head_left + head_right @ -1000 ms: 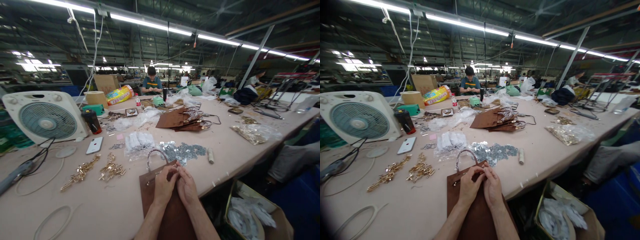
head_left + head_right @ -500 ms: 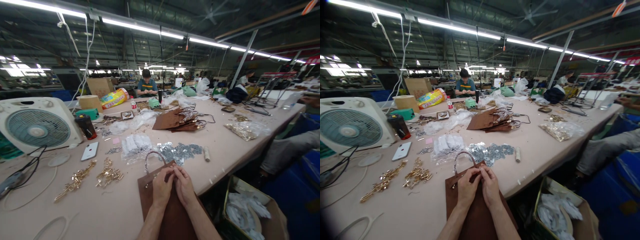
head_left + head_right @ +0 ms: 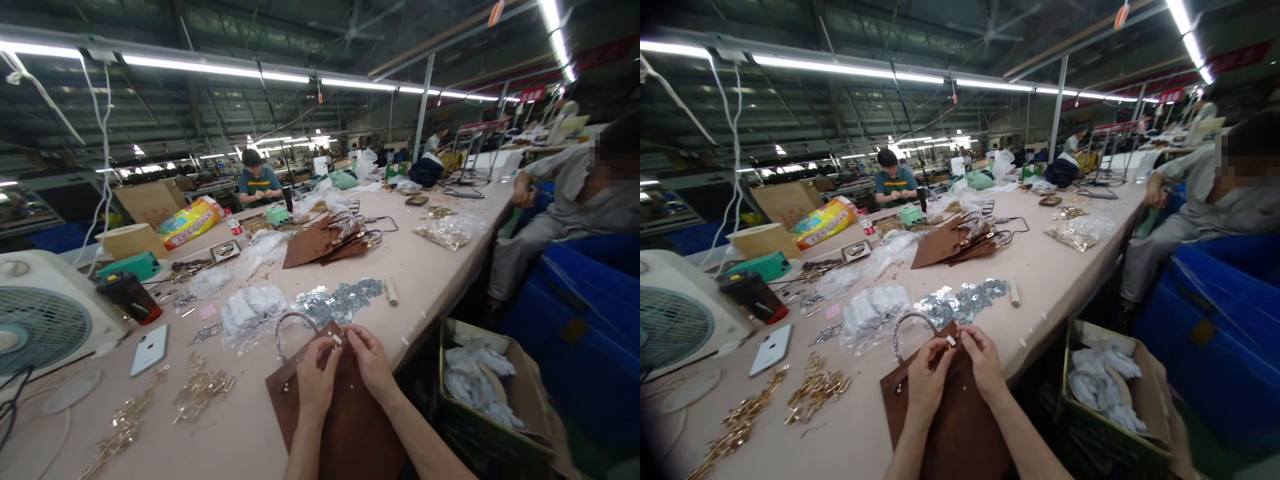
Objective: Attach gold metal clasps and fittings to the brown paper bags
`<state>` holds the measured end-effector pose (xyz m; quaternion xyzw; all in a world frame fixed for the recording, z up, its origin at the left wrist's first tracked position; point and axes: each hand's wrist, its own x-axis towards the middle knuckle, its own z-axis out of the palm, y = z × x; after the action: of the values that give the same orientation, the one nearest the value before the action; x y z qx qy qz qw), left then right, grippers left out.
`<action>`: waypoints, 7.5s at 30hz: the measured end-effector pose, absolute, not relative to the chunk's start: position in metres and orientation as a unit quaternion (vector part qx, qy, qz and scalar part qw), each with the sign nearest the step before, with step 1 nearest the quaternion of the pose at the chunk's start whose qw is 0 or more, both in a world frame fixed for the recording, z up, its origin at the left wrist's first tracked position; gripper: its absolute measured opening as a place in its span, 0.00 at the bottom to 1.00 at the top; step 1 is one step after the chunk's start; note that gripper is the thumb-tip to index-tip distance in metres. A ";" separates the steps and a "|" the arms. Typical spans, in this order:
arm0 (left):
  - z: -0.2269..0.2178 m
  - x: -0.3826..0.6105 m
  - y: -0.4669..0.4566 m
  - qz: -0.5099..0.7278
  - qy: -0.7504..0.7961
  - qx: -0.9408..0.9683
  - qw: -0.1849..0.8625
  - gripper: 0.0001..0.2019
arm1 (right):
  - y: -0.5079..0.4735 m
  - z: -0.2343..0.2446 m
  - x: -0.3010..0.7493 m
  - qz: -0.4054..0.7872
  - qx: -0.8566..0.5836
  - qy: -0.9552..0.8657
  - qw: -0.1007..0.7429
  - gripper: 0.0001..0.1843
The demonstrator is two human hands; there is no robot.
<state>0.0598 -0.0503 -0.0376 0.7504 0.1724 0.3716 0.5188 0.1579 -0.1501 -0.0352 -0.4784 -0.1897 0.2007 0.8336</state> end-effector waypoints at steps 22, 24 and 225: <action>-0.038 0.062 -0.052 0.328 0.155 0.682 0.635 0.15 | -0.170 -0.031 0.168 0.134 -0.611 -0.406 0.666 0.15; -0.038 0.060 -0.052 0.333 0.160 0.696 0.616 0.14 | -0.169 -0.032 0.167 0.120 -0.619 -0.409 0.659 0.15; -0.027 0.048 -0.056 0.353 0.114 0.819 0.438 0.11 | -0.176 -0.038 0.165 0.174 -0.631 -0.369 0.660 0.20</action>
<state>0.0477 -0.0556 -0.0271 0.8191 0.1139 0.3527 0.4379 0.1653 -0.1757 -0.0381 -0.6307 -0.3692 0.1740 0.6601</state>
